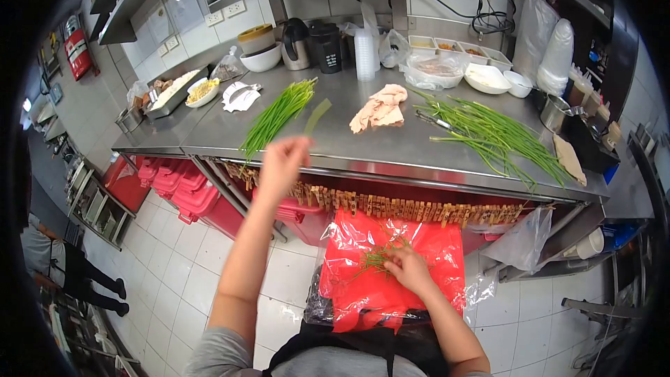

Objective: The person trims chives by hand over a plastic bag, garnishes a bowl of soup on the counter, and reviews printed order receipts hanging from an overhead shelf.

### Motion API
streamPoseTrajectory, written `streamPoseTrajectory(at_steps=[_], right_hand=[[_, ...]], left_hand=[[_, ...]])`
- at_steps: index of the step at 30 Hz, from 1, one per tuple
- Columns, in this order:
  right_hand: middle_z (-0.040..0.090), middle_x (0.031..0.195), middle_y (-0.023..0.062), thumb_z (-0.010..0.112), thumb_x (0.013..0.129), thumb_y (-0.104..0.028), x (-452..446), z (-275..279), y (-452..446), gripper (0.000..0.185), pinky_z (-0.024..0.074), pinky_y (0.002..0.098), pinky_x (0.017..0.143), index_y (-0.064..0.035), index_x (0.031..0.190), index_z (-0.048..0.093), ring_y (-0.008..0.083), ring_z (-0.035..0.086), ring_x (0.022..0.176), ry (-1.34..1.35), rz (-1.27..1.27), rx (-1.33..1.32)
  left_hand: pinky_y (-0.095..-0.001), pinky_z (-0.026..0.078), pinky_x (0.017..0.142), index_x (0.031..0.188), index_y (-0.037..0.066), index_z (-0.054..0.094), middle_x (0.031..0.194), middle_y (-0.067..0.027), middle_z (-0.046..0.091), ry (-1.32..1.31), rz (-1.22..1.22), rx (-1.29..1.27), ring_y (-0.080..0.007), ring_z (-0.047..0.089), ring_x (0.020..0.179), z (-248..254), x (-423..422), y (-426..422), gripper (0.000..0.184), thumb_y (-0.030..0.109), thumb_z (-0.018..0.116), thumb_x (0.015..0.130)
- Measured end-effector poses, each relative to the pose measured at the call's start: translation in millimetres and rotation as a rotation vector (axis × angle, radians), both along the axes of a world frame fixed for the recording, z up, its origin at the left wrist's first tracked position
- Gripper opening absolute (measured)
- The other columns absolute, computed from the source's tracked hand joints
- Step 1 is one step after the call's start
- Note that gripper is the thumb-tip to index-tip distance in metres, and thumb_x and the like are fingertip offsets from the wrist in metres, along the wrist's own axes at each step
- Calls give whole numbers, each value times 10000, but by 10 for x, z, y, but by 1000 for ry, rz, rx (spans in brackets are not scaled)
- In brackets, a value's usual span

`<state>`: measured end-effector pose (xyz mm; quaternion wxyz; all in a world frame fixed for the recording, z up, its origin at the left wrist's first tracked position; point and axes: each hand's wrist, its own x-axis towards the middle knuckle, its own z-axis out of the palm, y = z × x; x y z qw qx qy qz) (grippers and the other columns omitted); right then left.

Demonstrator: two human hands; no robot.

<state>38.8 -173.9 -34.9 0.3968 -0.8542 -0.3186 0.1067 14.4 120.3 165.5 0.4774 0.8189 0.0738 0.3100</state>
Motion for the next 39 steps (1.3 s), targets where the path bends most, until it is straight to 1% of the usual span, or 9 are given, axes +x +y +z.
streamPoseTrajectory(at_steps=[2,6,8,12,18,27,29,32,39], right_hand=[[593,883,89,669,752,-247,-91,-107,-78,305,417,381,774,-85,1009,637,234,571,869,-123,-20,-201],[594,890,101,679,725,-247,-252,-205,-186,233,384,414,829,-110,913,667,265,559,928,-354,-109,-371],[592,898,95,664,733,-240,-189,-314,-240,187,373,421,837,-105,862,673,268,553,940,-329,-123,-447],[615,862,124,621,767,-203,-76,-294,-291,152,418,429,773,-61,791,667,281,586,855,-207,-117,-366],[644,886,137,587,794,-214,57,139,-285,192,413,491,809,-71,894,667,312,601,872,146,55,-94],[631,868,156,645,755,-210,280,-98,-257,315,446,445,800,-53,1026,610,311,608,833,-302,-121,-409],[618,924,162,647,754,-218,281,-320,-220,322,428,468,814,-51,1024,598,325,595,871,-415,-183,-390],[601,964,146,629,767,-195,324,-378,-122,239,433,459,797,-50,956,607,324,574,911,-12,-38,-384],[613,882,98,610,754,-125,296,-52,-53,146,436,433,778,-92,892,640,270,593,866,-375,-159,-240]], left_hand=[[-299,460,505,795,-4,680,529,-102,588,-46,246,330,-168,592,518,381,257,364,236,205,578,838],[-442,464,750,1094,44,590,885,-174,643,323,657,800,-328,614,852,496,681,970,391,333,568,832],[-470,423,820,1192,65,510,992,-163,617,46,726,989,-320,582,947,413,593,704,491,392,559,830],[-386,457,790,981,30,615,951,-135,616,-356,-12,668,-298,596,879,127,205,-187,206,171,579,834],[-366,443,885,1079,21,593,1032,-157,603,119,-674,315,-307,566,1010,-1190,-259,-1157,264,116,588,832],[-408,333,974,1050,65,617,1239,-123,471,343,-363,671,-299,436,1165,-2323,-465,-1060,282,122,628,773],[-413,323,969,980,76,636,1213,-114,484,347,-379,583,-293,436,1157,-2345,-516,-1045,223,117,637,760],[-419,331,953,893,75,647,1178,-102,495,308,-353,486,-280,444,1138,-2380,-597,-1042,161,95,648,734],[-401,359,908,858,58,641,1092,-84,531,226,-294,352,-265,488,1075,-2352,-707,-1022,122,90,648,741]])
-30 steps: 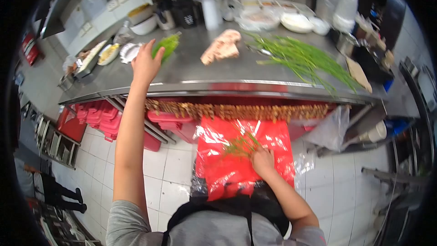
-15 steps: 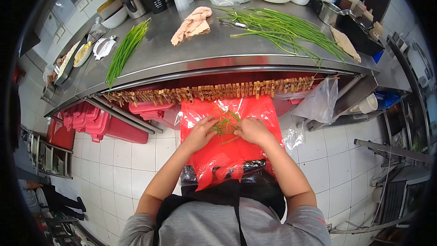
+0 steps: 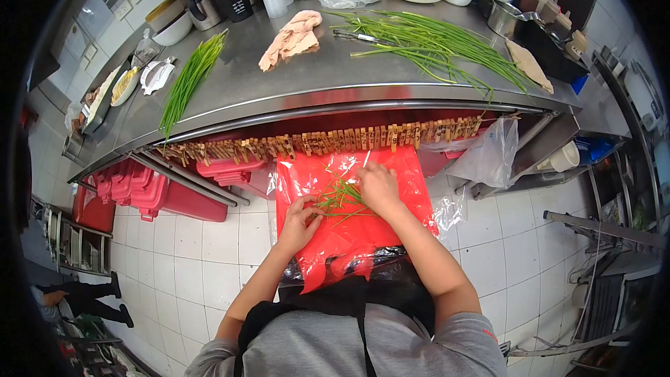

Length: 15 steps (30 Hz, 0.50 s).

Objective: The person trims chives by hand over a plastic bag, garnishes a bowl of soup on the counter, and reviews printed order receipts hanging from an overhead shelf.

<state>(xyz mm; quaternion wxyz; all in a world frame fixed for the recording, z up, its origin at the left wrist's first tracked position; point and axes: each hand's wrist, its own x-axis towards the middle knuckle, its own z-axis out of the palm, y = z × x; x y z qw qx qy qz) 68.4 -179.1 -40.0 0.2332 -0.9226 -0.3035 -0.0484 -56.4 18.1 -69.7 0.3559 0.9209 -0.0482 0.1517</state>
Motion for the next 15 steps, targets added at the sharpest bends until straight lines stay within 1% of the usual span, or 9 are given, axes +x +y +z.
streamPoseTrajectory(at_steps=[2,3,5,6,9,10,12,13,15], right_hand=[[621,865,104,622,753,-147,-13,9,74,138,446,424,756,-80,869,654,270,604,830,116,282,93],[623,851,106,629,751,-158,-55,12,124,142,452,414,746,-75,862,659,273,605,812,262,341,151],[627,823,109,644,746,-179,-180,1,215,156,465,395,726,-63,846,669,280,609,777,560,465,264],[631,788,112,642,750,-181,-192,-18,220,172,475,378,702,-54,864,671,283,611,771,344,481,185],[631,784,119,632,760,-181,-117,-41,174,165,475,383,704,-55,859,670,292,609,772,397,427,218],[629,804,107,628,767,-191,-101,-12,127,163,454,406,736,-69,867,672,284,603,803,494,397,250],[626,824,99,629,769,-198,-88,66,79,162,436,417,749,-81,872,673,270,599,824,358,286,134],[624,833,94,629,770,-202,-84,120,59,161,426,422,755,-87,874,673,263,597,834,288,230,74],[622,849,82,631,769,-200,-136,247,105,157,416,422,755,-94,878,672,251,596,844,225,251,205]], left_hand=[[-368,416,839,854,39,643,996,-97,580,35,32,-30,-263,552,961,-2,28,17,121,79,656,741],[-351,445,804,852,29,644,947,-104,604,52,50,-44,-261,584,905,43,42,22,121,73,660,741],[-335,463,755,849,13,647,848,-104,619,51,39,-42,-251,606,814,128,63,25,119,65,663,744],[-327,472,730,847,4,648,799,-104,626,53,35,-41,-246,617,769,188,68,34,118,62,664,745],[-333,429,770,847,21,658,780,-91,636,51,53,-157,-238,606,738,272,91,110,119,103,657,761],[-334,433,759,850,20,659,791,-91,638,66,59,-192,-242,607,740,315,95,136,118,98,656,761],[-335,442,737,855,19,660,812,-91,642,95,66,-261,-249,609,745,424,105,184,117,89,654,762],[-335,442,739,856,19,660,816,-91,643,71,47,-229,-247,610,748,463,123,183,117,86,654,761],[-336,441,742,860,20,660,824,-92,645,26,10,-168,-243,612,755,519,149,162,117,81,655,759]])
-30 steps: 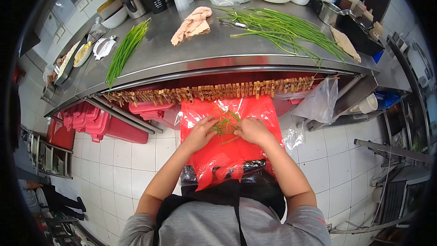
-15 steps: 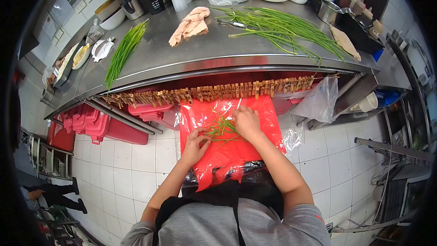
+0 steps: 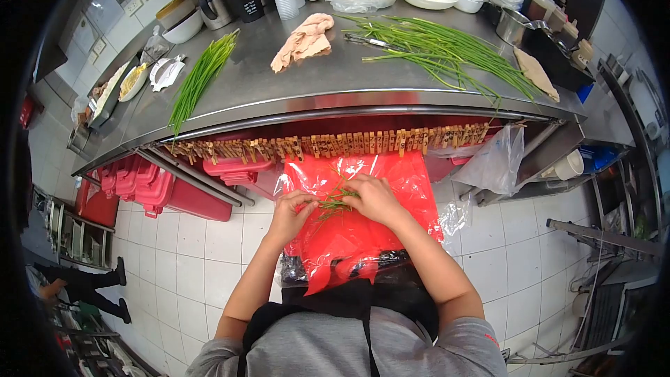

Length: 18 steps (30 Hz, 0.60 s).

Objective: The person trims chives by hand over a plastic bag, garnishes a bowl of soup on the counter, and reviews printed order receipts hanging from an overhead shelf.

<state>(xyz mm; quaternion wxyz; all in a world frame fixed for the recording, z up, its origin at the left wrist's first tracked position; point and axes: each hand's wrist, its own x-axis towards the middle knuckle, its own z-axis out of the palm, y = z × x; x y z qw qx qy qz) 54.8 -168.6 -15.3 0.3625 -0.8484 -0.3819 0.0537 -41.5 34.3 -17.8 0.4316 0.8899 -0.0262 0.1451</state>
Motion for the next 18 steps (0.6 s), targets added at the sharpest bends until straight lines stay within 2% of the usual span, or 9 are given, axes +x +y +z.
streamPoseTrajectory(at_steps=[1,5,9,12,15,18], right_hand=[[620,857,75,631,769,-199,-30,49,42,155,411,422,754,-98,879,672,244,595,849,-22,2,69],[634,834,65,639,765,-186,-62,123,163,145,427,397,753,-81,857,679,251,600,828,-24,164,-69],[650,852,95,637,792,-171,48,110,52,161,459,332,722,-44,880,681,215,614,808,303,140,98],[654,856,101,624,825,-169,107,26,-29,180,463,290,705,-16,907,672,163,606,795,491,160,276],[644,833,84,610,849,-176,65,74,-4,199,454,275,701,0,924,664,124,579,774,594,192,347],[623,806,64,613,849,-177,36,73,63,200,447,277,691,1,923,662,117,560,752,594,225,317]], left_hand=[[-337,440,747,864,23,662,827,-91,646,-17,-23,9,-241,613,761,19,19,-27,121,81,656,759],[-338,423,783,880,35,666,839,-85,650,-6,-58,29,-235,616,795,147,58,-92,135,90,660,756],[-350,387,845,921,57,665,876,-75,650,169,25,-116,-229,607,863,181,19,30,176,116,668,755],[-345,397,852,971,63,654,943,-90,640,44,17,126,-231,595,907,101,-5,75,214,120,668,766],[-329,415,858,1006,54,641,979,-91,632,-145,31,121,-218,589,923,86,30,-144,221,105,652,791],[-298,435,845,1021,34,635,1018,-84,616,-26,-123,-439,-186,577,946,183,153,-232,209,84,627,818]])
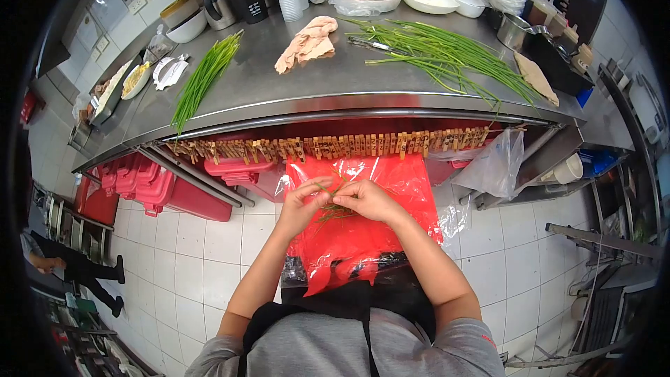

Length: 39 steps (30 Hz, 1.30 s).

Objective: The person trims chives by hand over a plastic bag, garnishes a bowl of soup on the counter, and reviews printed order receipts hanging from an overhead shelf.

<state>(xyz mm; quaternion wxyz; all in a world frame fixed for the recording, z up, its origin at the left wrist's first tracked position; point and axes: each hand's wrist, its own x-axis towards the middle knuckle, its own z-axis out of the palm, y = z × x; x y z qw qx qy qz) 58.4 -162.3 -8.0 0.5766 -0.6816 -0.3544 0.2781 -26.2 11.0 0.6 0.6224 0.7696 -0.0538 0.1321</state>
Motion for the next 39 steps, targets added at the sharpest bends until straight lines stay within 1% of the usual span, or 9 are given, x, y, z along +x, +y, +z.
streamPoseTrajectory(at_steps=[6,8,12,17,23,27,31,36,39], right_hand=[[577,782,43,643,823,-169,-4,180,54,176,429,282,706,-11,894,672,124,532,791,-151,-57,60],[568,804,39,652,812,-159,23,212,86,161,424,284,722,-18,886,677,126,523,824,-129,-79,103],[553,854,28,652,811,-137,18,242,162,139,410,270,752,-23,883,687,120,512,853,108,-305,300],[527,841,10,642,821,-121,44,318,113,148,391,245,786,-5,903,684,105,499,846,289,-387,422],[482,838,-4,651,810,-99,54,389,80,137,392,246,783,-5,904,683,97,488,838,222,-410,499],[432,830,-3,661,791,-78,-135,546,121,122,390,241,769,-28,897,694,101,460,834,-164,-355,426],[464,831,4,643,810,-93,-248,636,165,115,387,229,749,-19,881,693,99,458,821,-37,-259,599],[587,765,17,571,876,-144,-187,625,76,172,431,224,684,0,862,663,82,535,747,91,-175,292],[613,722,8,554,892,-164,-176,405,135,196,444,223,629,4,861,650,66,550,689,124,-94,128]], left_hand=[[-266,456,824,1071,8,609,1052,-88,597,22,-107,61,-148,554,979,94,140,79,232,76,596,850],[-274,455,836,1082,-6,598,1023,-85,612,71,-19,-221,-149,567,963,198,117,-71,241,94,584,863],[-275,471,819,1124,-27,564,952,-78,634,136,-28,-548,-146,591,911,134,114,-170,276,110,557,885],[-272,490,775,1074,-14,600,876,-67,646,303,-140,-542,-141,610,812,-96,-24,-127,237,113,567,877],[-268,495,733,1014,-3,626,835,-61,644,353,-73,-612,-131,606,763,-145,-109,-102,192,113,582,867],[-248,502,722,1010,0,620,854,-71,648,369,-81,-772,-131,615,739,-250,-67,-30,192,131,570,880],[-274,469,824,1046,5,607,942,-90,637,463,-25,-709,-163,604,878,-370,-39,50,270,219,503,918],[-294,386,948,1163,4,554,1116,-100,580,227,34,-482,-189,535,1055,-195,-68,32,376,285,423,950],[-271,428,877,1199,2,529,1146,-76,561,154,-108,-506,-152,558,976,121,-130,-5,360,244,456,943]])
